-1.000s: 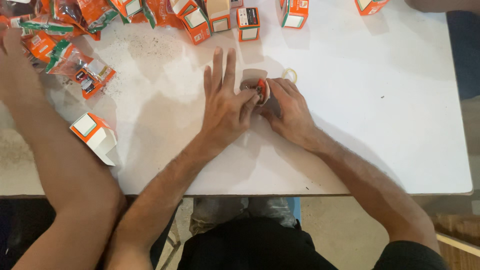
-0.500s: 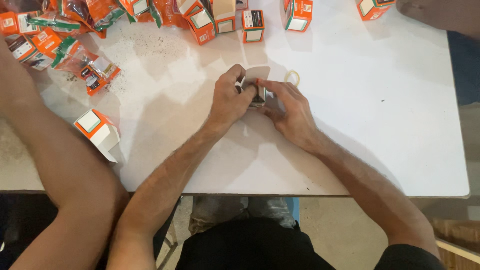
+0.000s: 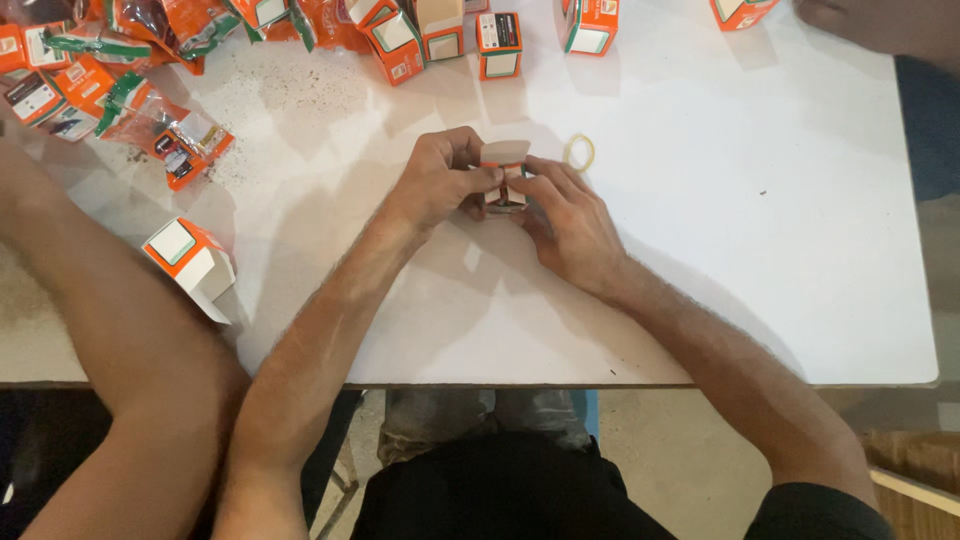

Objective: The person sits at a table and packs small orange product boxes, folding box flaps closed and placing plastic-wrapped items into open boxes. They repeatedly take boxes and wrapped items from a pile on the table, assemble or close each box by hand, and set finished boxes back on the table.

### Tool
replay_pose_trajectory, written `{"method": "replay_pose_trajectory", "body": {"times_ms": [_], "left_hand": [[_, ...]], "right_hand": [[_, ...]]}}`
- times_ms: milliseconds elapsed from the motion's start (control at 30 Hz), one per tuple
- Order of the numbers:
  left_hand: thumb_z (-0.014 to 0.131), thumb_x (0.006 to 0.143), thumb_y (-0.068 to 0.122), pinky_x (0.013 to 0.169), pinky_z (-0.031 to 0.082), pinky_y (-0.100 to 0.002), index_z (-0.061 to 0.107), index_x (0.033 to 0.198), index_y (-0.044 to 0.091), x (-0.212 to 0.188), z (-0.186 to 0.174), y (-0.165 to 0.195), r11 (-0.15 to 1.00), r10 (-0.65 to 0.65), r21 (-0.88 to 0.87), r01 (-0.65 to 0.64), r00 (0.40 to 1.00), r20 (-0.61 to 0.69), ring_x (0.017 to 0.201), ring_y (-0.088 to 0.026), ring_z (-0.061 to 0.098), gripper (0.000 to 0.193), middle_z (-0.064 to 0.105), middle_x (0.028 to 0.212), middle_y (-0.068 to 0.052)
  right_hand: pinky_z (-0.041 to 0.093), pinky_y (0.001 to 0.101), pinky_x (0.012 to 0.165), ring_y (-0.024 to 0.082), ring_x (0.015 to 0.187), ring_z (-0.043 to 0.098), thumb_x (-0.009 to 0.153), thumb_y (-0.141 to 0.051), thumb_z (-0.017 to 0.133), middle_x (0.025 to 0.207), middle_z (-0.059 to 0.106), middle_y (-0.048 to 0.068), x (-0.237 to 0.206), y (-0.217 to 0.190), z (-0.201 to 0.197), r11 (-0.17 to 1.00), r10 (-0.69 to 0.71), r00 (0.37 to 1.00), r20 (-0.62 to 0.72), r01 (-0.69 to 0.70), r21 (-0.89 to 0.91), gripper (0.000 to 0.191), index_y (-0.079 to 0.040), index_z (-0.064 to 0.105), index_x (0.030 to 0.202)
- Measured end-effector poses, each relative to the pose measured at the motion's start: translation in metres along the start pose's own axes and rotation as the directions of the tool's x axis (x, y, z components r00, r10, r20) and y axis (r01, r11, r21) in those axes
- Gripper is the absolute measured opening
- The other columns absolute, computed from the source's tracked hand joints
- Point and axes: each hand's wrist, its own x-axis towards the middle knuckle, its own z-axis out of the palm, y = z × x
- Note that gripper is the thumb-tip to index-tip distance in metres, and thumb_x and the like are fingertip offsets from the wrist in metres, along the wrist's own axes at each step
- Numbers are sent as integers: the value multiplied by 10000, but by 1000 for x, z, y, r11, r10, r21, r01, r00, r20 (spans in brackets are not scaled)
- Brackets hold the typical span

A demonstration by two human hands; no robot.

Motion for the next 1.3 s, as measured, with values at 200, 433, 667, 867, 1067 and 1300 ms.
{"method": "replay_pose_trajectory", "body": {"times_ms": [200,433,667,867,1067,1300], "left_hand": [[707,976,104,605,528,-263,681,990,4,-7,-1,-9,973,165,167,-157,985,-40,699,-99,635,104,695,834,-40],[640,930,-53,1055,593,-361,683,1238,26,-31,15,-4,578,666,548,-604,738,111,1246,-254,690,321,730,1286,-118],[778,910,13,1126,546,-407,670,1168,31,-40,6,2,484,658,588,-648,713,243,1374,-339,605,280,674,1354,-141],[814,907,89,1166,488,-447,668,1076,73,-36,4,0,506,587,598,-621,756,289,1451,-337,525,224,626,1458,-134],[841,899,121,1240,351,-537,729,1163,127,-39,0,0,314,610,698,-644,700,371,1536,-360,361,287,546,1560,-134],[777,968,57,1241,427,-456,601,1354,75,-1,-32,-9,399,832,739,-543,553,-43,1425,-338,528,424,608,1436,-112]], "right_hand": [[555,474,958,422,1231,616,822,41,790,1404,582,226,2,2,1,997,23,1000,-10,-22,74,460,-47,603,1233],[545,494,897,449,1148,650,835,13,788,1243,676,236,-4,7,5,966,235,971,50,-239,98,603,-37,485,1354],[557,508,870,488,1142,656,891,-24,791,1281,669,292,-6,13,9,968,202,979,13,-202,150,561,-45,338,1221],[566,484,874,450,1149,674,878,-7,783,1275,687,231,-3,7,4,971,162,987,-2,-159,179,510,-58,393,1203],[578,445,888,397,1132,677,820,51,783,1378,647,190,-6,11,6,1000,6,1000,-3,-6,14,395,-76,595,1144],[413,569,1142,493,1413,386,902,-52,846,1558,314,282,16,39,-16,953,-26,950,-311,-70,-294,670,-37,435,1431]]}}
